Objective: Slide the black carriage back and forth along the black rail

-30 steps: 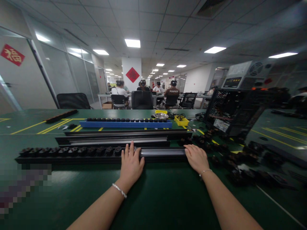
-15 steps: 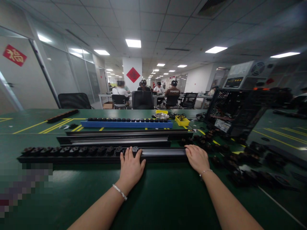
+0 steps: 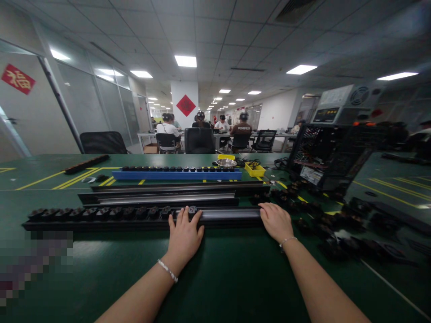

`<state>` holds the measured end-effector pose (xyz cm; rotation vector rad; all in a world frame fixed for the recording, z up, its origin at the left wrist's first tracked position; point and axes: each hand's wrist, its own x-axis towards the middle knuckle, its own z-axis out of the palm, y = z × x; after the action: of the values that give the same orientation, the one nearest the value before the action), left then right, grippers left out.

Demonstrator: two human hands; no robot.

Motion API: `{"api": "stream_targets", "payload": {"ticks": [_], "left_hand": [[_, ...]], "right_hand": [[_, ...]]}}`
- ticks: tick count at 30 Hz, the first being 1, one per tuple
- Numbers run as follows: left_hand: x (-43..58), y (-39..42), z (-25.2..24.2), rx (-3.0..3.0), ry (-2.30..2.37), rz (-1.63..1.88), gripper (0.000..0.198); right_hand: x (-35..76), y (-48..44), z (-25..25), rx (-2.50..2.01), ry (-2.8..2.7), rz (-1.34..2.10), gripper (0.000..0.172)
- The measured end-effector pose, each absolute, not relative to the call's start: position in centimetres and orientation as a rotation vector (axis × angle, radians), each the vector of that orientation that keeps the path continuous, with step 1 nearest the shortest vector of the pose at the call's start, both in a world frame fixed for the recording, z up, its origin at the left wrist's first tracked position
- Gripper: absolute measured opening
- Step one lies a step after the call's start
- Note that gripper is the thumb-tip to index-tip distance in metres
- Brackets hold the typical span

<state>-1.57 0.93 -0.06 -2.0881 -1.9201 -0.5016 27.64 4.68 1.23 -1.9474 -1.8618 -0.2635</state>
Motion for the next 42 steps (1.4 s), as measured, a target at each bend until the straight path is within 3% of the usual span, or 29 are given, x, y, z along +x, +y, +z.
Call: {"api": "stream_targets", "payload": {"ticks": [13, 22, 42], "left_hand": [[-1.55, 0.97, 0.06, -2.149, -1.940, -0.469, 0.050], [-1.36, 1.04, -0.07, -2.152, -1.982, -0.612, 0.068], [-1.74, 1.50, -0.51, -2.162, -1.935, -0.603, 0.060]], "right_hand": [[27.72, 4.82, 1.15, -1.985, -1.871, -0.264, 0.042], [27.64, 4.68, 1.42, -1.993, -1.884, -0.252, 0.043], [27.76, 4.79, 1.33, -1.989, -1.885, -0.240, 0.043]]}}
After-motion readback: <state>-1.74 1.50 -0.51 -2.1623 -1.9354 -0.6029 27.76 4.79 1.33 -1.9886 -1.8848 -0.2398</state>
